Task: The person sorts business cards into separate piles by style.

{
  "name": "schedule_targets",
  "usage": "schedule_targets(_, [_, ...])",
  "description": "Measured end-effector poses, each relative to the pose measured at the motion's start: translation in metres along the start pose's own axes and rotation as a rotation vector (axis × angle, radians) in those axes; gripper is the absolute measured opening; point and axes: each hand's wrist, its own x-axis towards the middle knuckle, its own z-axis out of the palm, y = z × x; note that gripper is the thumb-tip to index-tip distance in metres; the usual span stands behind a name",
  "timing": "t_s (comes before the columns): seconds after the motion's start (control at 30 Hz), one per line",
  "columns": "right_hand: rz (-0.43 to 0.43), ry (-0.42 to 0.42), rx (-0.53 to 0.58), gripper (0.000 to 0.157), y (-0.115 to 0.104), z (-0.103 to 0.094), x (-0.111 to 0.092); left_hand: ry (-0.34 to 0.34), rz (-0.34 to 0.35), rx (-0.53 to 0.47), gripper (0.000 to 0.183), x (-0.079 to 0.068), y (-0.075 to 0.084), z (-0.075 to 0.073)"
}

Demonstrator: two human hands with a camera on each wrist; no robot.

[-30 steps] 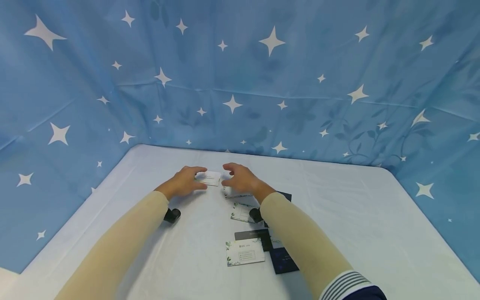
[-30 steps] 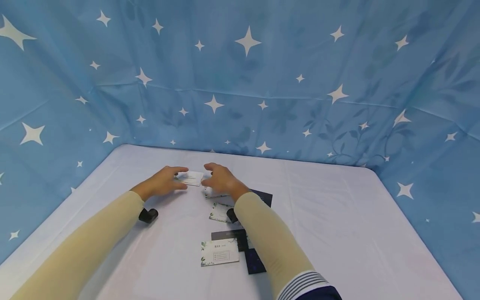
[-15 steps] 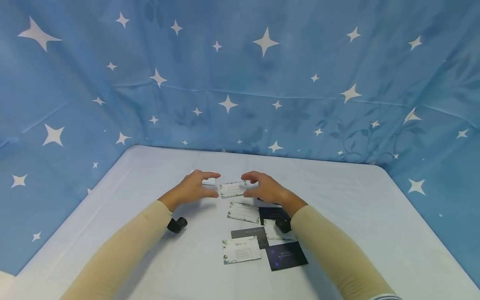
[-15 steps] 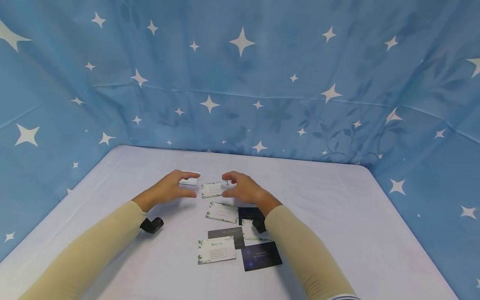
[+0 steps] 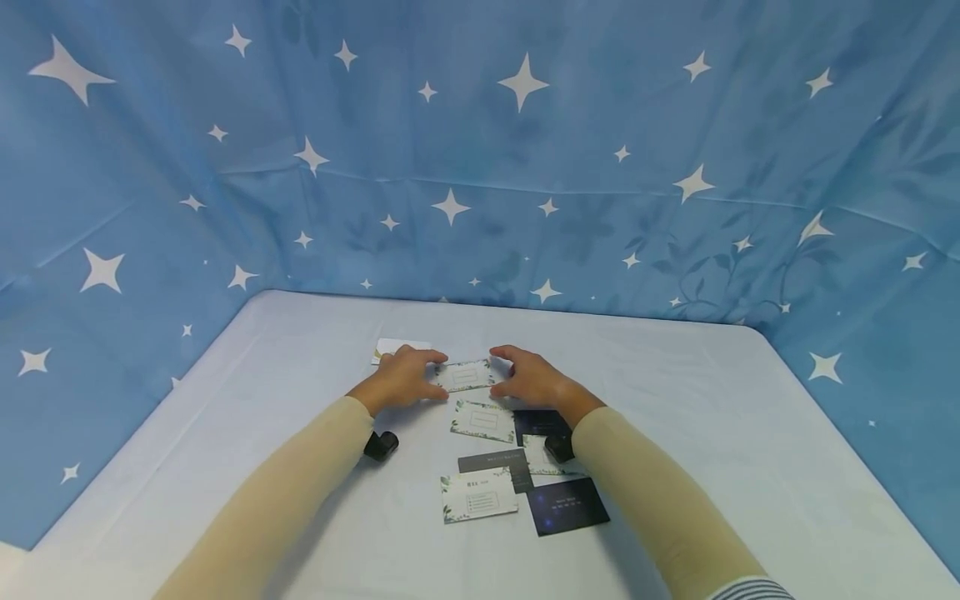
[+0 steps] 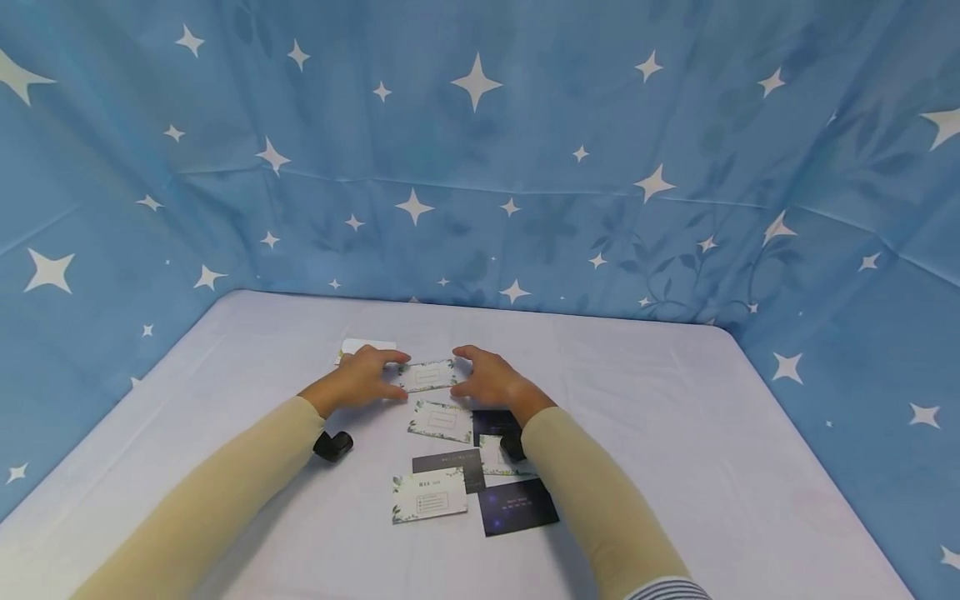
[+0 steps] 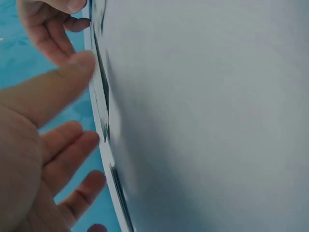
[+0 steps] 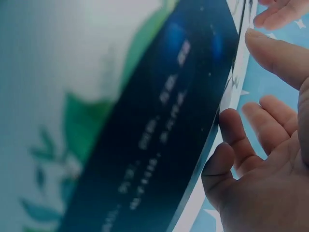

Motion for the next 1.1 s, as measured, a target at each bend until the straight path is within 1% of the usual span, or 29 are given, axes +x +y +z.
schedule_targets(0.1, [0.015,-0.003,-0.022,0.072,-0.001,0.001,0.004,-0.008,-0.020,0.017,0.063,0.004,-0.001,0.002])
schedule_targets(0.23, [0.026,-0.013,-0.031,0.069,-0.004,0.001,0.006,-0.015,-0.029,0.013,0.059,0.008,-0.002,0.004])
schedule_targets(0.43, [0.030,-0.015,-0.053,0.065,-0.005,0.003,0.008,-0.009,-0.045,-0.045,0.055,0.011,-0.001,0.008])
schedule_targets(0.57, [0.018,-0.015,-0.059,0.061,-0.004,0.004,0.008,-0.014,-0.055,-0.082,0.054,0.012,-0.002,0.008])
schedule_targets(0.7, [-0.012,-0.012,-0.101,0.055,-0.007,0.002,0.009,-0.029,-0.067,-0.124,0.054,0.013,-0.004,0.004])
schedule_targets(0.83, [-0.020,0.021,-0.152,0.053,-0.015,-0.002,0.012,-0.027,-0.076,-0.151,0.054,0.019,-0.007,-0.006])
schedule_targets(0.97, [0.020,0.045,-0.150,0.055,-0.018,-0.001,0.018,-0.034,-0.070,-0.124,0.053,0.028,-0.009,-0.013])
schedule_targets(1.1, [0.063,0.073,-0.104,0.056,-0.018,0.002,0.025,-0.040,-0.066,-0.081,0.051,0.037,-0.010,-0.014])
